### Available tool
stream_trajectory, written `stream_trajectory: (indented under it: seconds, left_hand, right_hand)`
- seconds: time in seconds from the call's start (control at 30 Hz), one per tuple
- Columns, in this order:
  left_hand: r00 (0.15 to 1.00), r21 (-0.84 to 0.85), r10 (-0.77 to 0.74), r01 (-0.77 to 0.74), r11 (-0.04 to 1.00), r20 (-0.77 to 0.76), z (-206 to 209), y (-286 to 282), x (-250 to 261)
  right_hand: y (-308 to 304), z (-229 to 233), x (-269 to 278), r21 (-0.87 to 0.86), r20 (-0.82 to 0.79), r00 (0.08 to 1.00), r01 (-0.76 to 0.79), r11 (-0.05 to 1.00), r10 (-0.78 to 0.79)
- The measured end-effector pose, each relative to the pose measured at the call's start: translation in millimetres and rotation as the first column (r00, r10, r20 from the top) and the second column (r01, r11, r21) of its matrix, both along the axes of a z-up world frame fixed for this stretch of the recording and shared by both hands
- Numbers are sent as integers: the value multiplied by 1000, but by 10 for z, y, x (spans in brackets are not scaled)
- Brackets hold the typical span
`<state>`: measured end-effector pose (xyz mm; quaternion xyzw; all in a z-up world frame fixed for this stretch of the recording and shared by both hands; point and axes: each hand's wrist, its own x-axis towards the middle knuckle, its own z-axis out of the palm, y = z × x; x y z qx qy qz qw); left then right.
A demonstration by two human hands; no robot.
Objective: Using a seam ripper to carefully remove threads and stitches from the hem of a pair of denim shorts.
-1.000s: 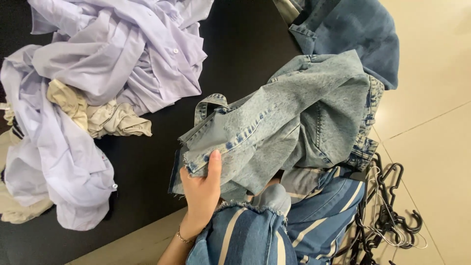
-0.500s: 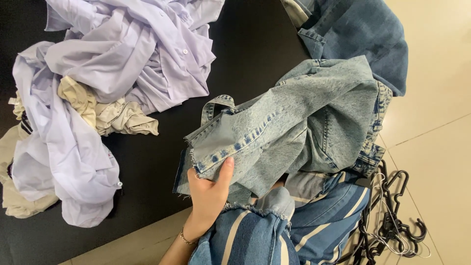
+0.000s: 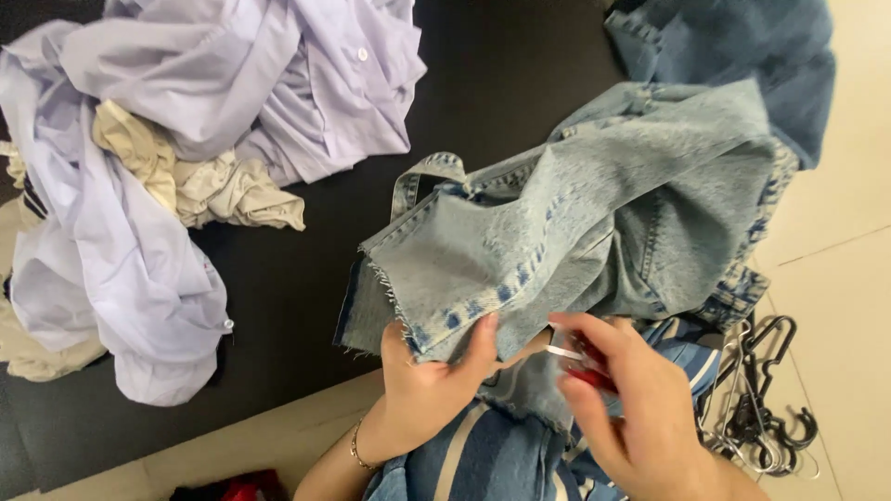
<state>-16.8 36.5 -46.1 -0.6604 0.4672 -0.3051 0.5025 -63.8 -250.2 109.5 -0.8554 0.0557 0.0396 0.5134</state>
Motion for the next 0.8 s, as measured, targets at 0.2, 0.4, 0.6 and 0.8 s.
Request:
stream_trajectory:
  seconds: [0.2,0.4,0.6,0.8]
  left_hand:
    - [993,60,-46,53,997,-108,289,14,-136]
    - [815,-648,-91,-381,660,-572,519,-183,-54]
    - [634,-775,-456,-576,260,-624,686,-213,44]
    - [663,-769,-390,-566,296,-639,732,-216,28]
  right_hand:
    - [197,-22,175,-302,370,912,-63,951,178]
    - [197,-34,147,-294,341,918,-99,951,201]
    - [237,-36,145,-323,380,903,-74,944,201]
    - [255,-53,151,-316,386,904,-57,947,183]
